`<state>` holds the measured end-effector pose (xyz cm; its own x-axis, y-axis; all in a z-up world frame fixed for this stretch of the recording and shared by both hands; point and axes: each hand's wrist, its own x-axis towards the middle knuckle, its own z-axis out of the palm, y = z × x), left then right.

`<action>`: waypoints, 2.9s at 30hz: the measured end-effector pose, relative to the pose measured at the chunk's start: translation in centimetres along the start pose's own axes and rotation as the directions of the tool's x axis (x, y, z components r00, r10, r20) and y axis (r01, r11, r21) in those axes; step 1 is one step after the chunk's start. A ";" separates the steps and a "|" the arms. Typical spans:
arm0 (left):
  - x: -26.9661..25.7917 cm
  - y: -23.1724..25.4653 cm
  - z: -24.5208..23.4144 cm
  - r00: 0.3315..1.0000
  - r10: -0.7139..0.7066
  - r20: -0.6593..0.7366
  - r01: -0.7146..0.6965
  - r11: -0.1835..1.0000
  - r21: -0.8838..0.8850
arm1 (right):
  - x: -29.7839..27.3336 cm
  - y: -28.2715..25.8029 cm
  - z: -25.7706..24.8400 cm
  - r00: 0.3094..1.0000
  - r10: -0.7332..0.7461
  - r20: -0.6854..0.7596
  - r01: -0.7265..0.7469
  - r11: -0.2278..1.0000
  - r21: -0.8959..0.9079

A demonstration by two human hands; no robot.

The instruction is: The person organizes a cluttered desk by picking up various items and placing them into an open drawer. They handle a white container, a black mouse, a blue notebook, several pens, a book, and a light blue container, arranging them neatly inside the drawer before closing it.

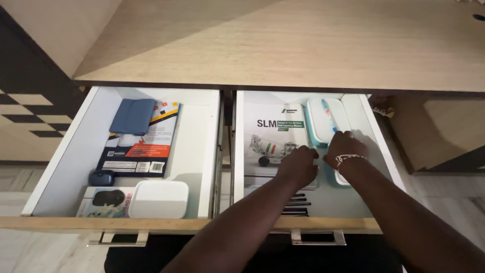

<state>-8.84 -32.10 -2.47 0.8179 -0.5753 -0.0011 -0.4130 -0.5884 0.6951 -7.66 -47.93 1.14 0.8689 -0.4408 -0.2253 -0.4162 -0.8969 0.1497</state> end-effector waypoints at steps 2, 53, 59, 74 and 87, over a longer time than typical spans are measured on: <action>0.3 -0.2 0.2 1.000 0.007 -0.020 -0.007 1.000 0.018 | 0.3 0.1 0.7 0.999 -0.004 -0.050 0.003 1.000 -0.022; -7.4 -33.9 -27.6 0.638 -0.486 -0.598 0.696 0.696 0.176 | 12.8 -27.1 -10.8 0.632 -0.698 -0.337 0.725 0.686 -0.064; -6.9 -31.0 -28.3 0.649 -0.558 -0.517 0.699 0.706 0.114 | 12.4 -27.3 -11.1 0.639 -0.664 -0.388 0.713 0.700 -0.022; -6.5 -29.2 -28.4 0.754 -0.611 -0.243 0.657 0.704 0.269 | 11.4 -27.7 -11.8 0.676 -0.633 -0.376 0.696 0.717 0.045; -3.9 -29.8 -21.8 0.990 -0.051 -0.133 0.086 0.959 0.269 | 11.0 -27.9 -11.9 0.701 -0.614 -0.362 0.672 0.739 0.048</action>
<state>8.98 0.06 -7.48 0.8840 -0.4638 0.0587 -0.4338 -0.7668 0.4731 16.69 -27.34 5.98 0.9619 0.2552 0.0981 0.2637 -0.9607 -0.0871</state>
